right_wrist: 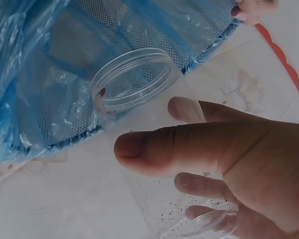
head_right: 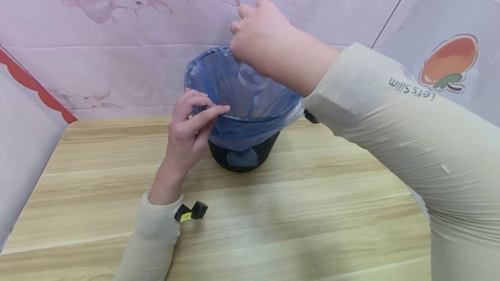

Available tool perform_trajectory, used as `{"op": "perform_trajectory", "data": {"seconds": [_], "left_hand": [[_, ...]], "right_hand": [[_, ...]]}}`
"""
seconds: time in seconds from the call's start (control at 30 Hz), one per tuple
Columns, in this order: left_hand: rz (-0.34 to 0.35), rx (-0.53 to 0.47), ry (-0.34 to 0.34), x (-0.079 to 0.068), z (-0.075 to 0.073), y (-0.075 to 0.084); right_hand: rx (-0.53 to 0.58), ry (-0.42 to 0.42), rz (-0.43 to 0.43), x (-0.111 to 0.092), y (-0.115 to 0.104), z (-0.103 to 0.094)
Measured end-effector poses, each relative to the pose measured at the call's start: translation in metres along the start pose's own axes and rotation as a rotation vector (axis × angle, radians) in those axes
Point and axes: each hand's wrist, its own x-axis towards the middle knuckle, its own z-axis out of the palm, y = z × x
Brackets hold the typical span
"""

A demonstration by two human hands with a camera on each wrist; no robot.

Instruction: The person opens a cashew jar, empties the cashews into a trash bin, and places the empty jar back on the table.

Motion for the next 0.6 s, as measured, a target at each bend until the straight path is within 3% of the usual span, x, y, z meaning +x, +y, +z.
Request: {"op": "perform_trajectory", "data": {"seconds": [0.2,0.4,0.47,0.6], "left_hand": [[-0.007,0.013,-0.005,0.0,0.002,0.001],[-0.027,0.022,-0.002,-0.002,0.005,0.0],[-0.031,0.015,0.004,-0.002,0.007,0.0],[-0.029,-0.011,0.018,-0.003,0.011,-0.003]], "right_hand": [[0.113,0.0,0.002,-0.008,0.006,0.014],[0.503,-0.005,0.06,-0.024,0.023,0.047],[0.649,0.05,0.092,-0.031,0.027,0.06],[0.891,0.237,0.131,-0.045,0.031,0.086]]}}
